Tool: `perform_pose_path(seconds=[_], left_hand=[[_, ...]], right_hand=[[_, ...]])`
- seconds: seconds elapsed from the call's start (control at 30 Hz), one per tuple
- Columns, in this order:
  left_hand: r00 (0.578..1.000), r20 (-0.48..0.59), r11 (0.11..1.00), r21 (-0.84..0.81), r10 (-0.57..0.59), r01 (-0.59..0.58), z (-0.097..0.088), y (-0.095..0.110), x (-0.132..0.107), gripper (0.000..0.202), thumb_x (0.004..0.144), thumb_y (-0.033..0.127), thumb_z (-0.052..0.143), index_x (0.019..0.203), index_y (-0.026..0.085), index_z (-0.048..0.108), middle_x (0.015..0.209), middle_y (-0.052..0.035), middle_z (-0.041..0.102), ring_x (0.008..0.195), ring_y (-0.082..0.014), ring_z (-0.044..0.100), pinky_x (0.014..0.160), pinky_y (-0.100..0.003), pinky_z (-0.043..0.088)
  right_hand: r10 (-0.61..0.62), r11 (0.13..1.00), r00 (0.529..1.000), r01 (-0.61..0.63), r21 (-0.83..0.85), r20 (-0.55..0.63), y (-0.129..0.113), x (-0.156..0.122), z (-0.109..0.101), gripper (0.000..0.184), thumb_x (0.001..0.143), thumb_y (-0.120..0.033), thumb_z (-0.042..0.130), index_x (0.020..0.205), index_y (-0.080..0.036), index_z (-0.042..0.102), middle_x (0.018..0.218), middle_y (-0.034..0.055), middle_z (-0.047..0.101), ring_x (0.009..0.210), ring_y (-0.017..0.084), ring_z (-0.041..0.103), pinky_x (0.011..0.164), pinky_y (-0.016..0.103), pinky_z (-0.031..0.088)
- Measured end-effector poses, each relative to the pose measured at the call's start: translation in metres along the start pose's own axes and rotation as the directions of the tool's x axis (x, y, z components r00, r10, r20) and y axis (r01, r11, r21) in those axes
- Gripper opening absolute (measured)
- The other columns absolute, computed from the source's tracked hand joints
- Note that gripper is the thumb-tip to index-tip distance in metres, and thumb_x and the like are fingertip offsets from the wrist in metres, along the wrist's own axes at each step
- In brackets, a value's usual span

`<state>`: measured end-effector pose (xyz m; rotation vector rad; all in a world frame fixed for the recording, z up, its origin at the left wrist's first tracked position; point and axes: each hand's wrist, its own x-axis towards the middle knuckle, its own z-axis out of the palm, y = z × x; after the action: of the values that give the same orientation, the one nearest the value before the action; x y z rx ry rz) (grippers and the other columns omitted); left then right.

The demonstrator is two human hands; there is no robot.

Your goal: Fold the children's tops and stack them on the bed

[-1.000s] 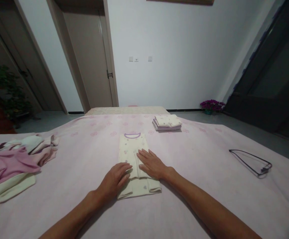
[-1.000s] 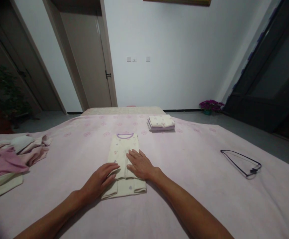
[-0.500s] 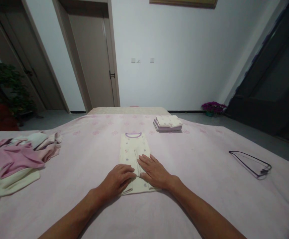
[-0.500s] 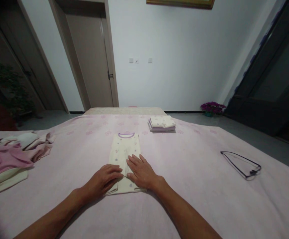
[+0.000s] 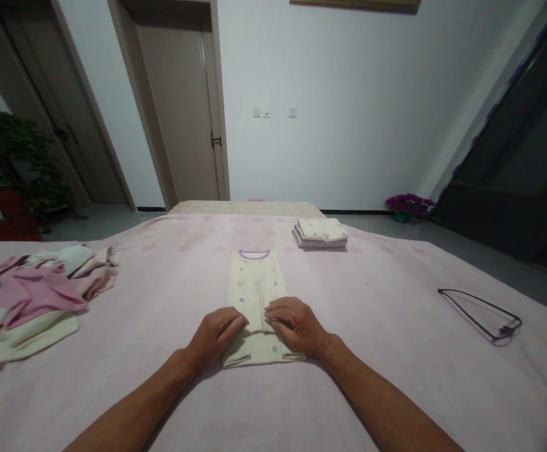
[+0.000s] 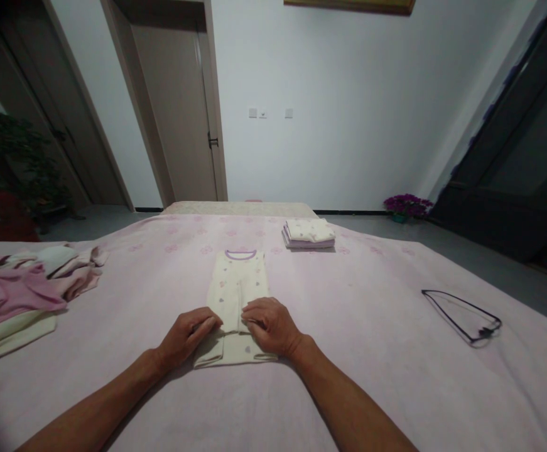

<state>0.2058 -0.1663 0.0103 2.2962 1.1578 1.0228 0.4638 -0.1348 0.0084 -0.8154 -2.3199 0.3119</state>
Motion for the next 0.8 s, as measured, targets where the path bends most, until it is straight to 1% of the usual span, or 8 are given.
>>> perform_pose_path(seconds=[0.1,0.17,0.27,0.37,0.43,0.5,0.6,0.8], left_hand=[[0.994,-0.077,0.996,-0.051,-0.076,0.072,0.001,-0.001,0.002,0.036,0.101,0.037,0.042,0.086,0.018,0.069,0.08,-0.0033,0.07,0.074,-0.0144,0.065,0.071,-0.025,0.05],[0.992,-0.089,0.995,-0.035,-0.092,0.089,0.001,-0.004,0.003,0.033,0.1,0.036,0.045,0.088,0.019,0.07,0.083,-0.0033,0.071,0.077,-0.0148,0.066,0.073,-0.025,0.05],[0.996,-0.058,0.997,0.042,-0.066,0.068,0.002,-0.007,0.002,0.031,0.101,0.034,0.045,0.091,0.019,0.07,0.086,-0.0038,0.07,0.081,-0.0154,0.065,0.077,-0.026,0.049],[1.0,0.015,0.992,0.126,0.008,-0.009,0.002,-0.008,0.0,0.03,0.101,0.032,0.045,0.092,0.019,0.07,0.085,-0.0042,0.069,0.083,-0.0161,0.063,0.078,-0.027,0.048],[0.994,0.082,0.984,0.162,0.068,-0.081,0.001,-0.006,0.0,0.03,0.101,0.032,0.045,0.09,0.019,0.07,0.083,-0.0043,0.067,0.083,-0.0166,0.061,0.078,-0.027,0.047],[0.986,0.123,0.976,0.173,0.114,-0.134,0.0,-0.002,0.0,0.029,0.101,0.032,0.047,0.089,0.02,0.071,0.083,-0.0045,0.066,0.084,-0.0172,0.059,0.078,-0.028,0.046],[0.985,0.12,0.975,0.17,0.125,-0.145,-0.001,0.001,0.001,0.026,0.099,0.03,0.049,0.091,0.021,0.071,0.085,-0.0047,0.067,0.085,-0.0172,0.059,0.077,-0.028,0.046],[0.985,0.102,0.972,0.179,0.136,-0.153,0.001,-0.004,0.001,0.025,0.099,0.029,0.048,0.093,0.021,0.071,0.085,-0.005,0.067,0.085,-0.0169,0.059,0.077,-0.028,0.047]], right_hand=[[-0.03,0.999,0.993,0.032,-0.013,0.118,-0.007,0.003,-0.003,0.021,0.088,-0.022,0.056,0.093,-0.026,0.076,0.099,0.0052,0.075,0.094,0.021,0.066,0.089,0.038,0.048],[-0.027,0.999,0.989,0.032,-0.032,0.145,-0.009,0.003,-0.003,0.02,0.087,-0.021,0.057,0.088,-0.025,0.077,0.091,0.0061,0.074,0.087,0.021,0.064,0.085,0.037,0.048],[0.002,1.0,0.995,0.001,-0.027,0.102,-0.006,0.001,0.001,0.018,0.086,-0.02,0.058,0.086,-0.025,0.076,0.084,0.0059,0.071,0.084,0.021,0.062,0.08,0.034,0.048],[0.076,0.997,0.996,-0.075,0.033,-0.036,0.003,-0.001,0.005,0.019,0.084,-0.018,0.057,0.089,-0.023,0.075,0.082,0.005,0.069,0.084,0.02,0.062,0.08,0.033,0.048],[0.172,0.984,0.975,-0.162,0.078,-0.141,0.011,-0.001,0.006,0.021,0.084,-0.016,0.056,0.092,-0.022,0.074,0.084,0.0047,0.069,0.083,0.019,0.062,0.078,0.031,0.049],[0.27,0.961,0.943,-0.252,0.11,-0.196,0.019,-0.001,0.006,0.022,0.084,-0.016,0.055,0.093,-0.021,0.074,0.085,0.0046,0.069,0.08,0.018,0.063,0.075,0.03,0.049],[0.342,0.938,0.924,-0.324,0.124,-0.17,0.026,-0.001,0.006,0.02,0.084,-0.018,0.057,0.093,-0.021,0.075,0.086,0.0039,0.07,0.079,0.017,0.064,0.075,0.029,0.05],[0.298,0.954,0.952,-0.297,0.026,-0.072,0.023,-0.001,0.008,0.017,0.085,-0.022,0.06,0.09,-0.023,0.076,0.089,0.0041,0.071,0.088,0.019,0.064,0.083,0.031,0.049]])
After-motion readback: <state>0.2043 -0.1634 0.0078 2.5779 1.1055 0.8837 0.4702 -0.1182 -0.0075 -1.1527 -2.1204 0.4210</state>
